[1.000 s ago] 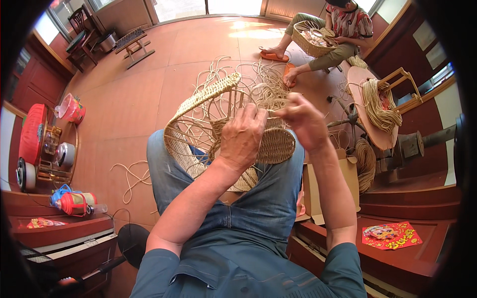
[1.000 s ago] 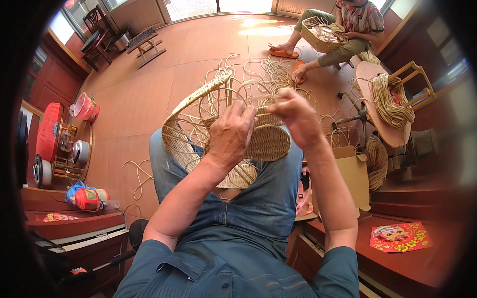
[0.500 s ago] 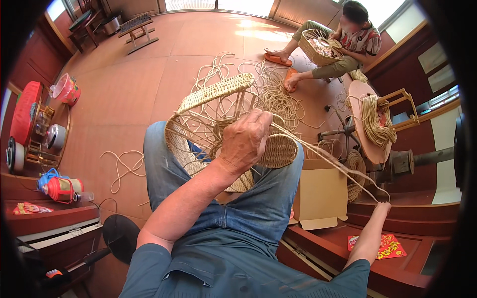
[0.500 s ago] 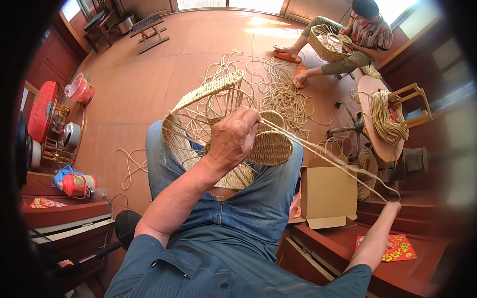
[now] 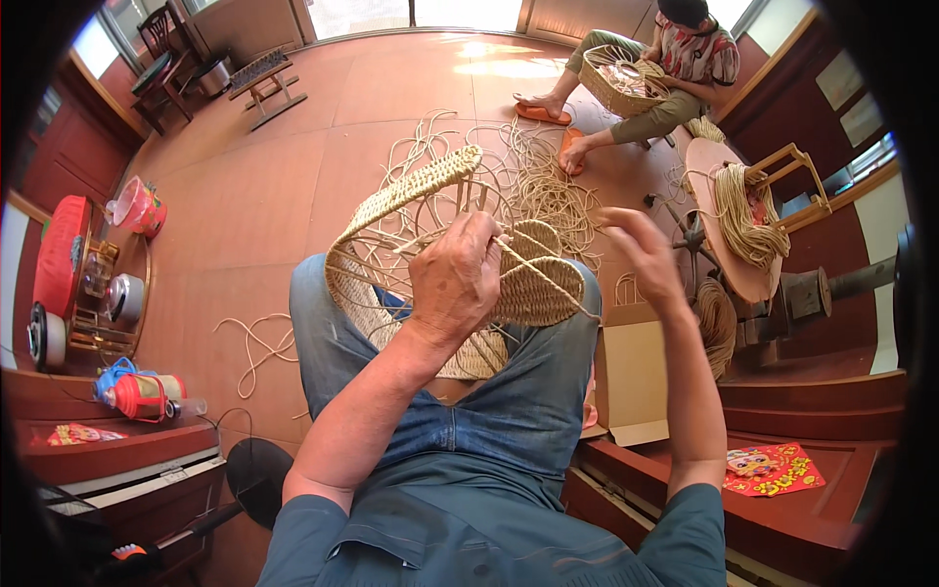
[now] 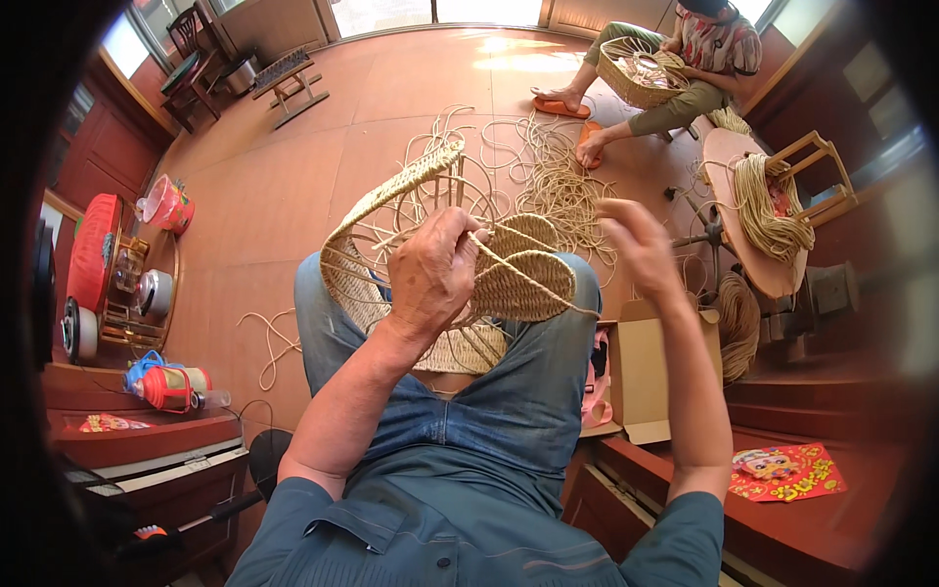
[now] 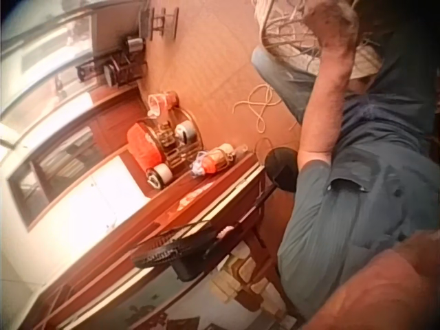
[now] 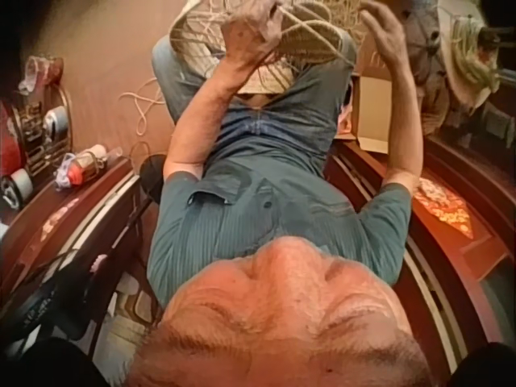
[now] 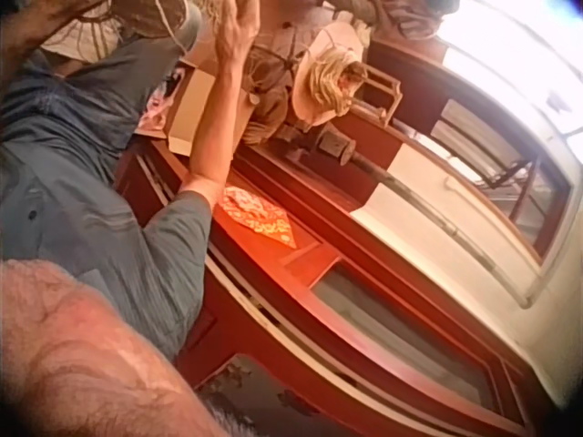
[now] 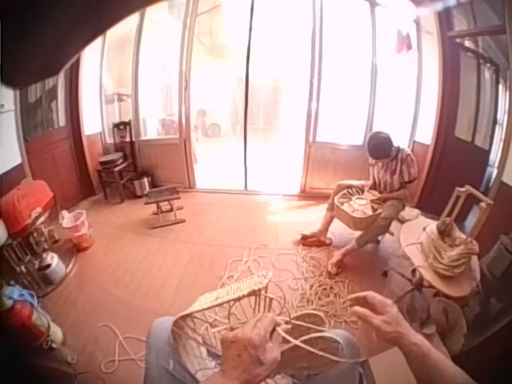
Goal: Weaving a straw basket using hand techniques.
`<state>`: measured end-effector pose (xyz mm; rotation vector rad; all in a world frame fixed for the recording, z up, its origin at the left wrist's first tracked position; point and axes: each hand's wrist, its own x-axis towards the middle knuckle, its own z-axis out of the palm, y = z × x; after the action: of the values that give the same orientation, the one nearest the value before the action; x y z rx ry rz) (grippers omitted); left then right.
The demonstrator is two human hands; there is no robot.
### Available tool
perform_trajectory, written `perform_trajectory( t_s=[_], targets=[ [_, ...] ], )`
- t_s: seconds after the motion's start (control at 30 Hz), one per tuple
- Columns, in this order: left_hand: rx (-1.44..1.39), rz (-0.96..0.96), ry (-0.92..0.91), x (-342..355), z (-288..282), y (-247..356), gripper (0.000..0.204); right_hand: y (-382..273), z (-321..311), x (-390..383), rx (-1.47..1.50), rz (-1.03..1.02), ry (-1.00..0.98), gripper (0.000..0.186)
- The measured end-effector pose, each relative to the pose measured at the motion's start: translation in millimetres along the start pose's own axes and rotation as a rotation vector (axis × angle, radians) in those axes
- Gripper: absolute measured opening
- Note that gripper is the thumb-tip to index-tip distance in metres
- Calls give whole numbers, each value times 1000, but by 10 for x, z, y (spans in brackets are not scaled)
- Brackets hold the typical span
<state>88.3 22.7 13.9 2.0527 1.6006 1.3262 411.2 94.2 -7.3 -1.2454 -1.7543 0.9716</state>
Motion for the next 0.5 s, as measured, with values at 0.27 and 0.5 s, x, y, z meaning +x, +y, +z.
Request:
perform_trajectory(
  t_s=[0.27, 0.5],
  targets=[
    [71, 4, 15, 20, -5, -3, 9, -502, 919, 348, -175, -10, -377, 31],
    [90, 2, 7, 105, -45, -65, 10, -96, -245, -10, -1092, 159, 214, 24]
  ],
)
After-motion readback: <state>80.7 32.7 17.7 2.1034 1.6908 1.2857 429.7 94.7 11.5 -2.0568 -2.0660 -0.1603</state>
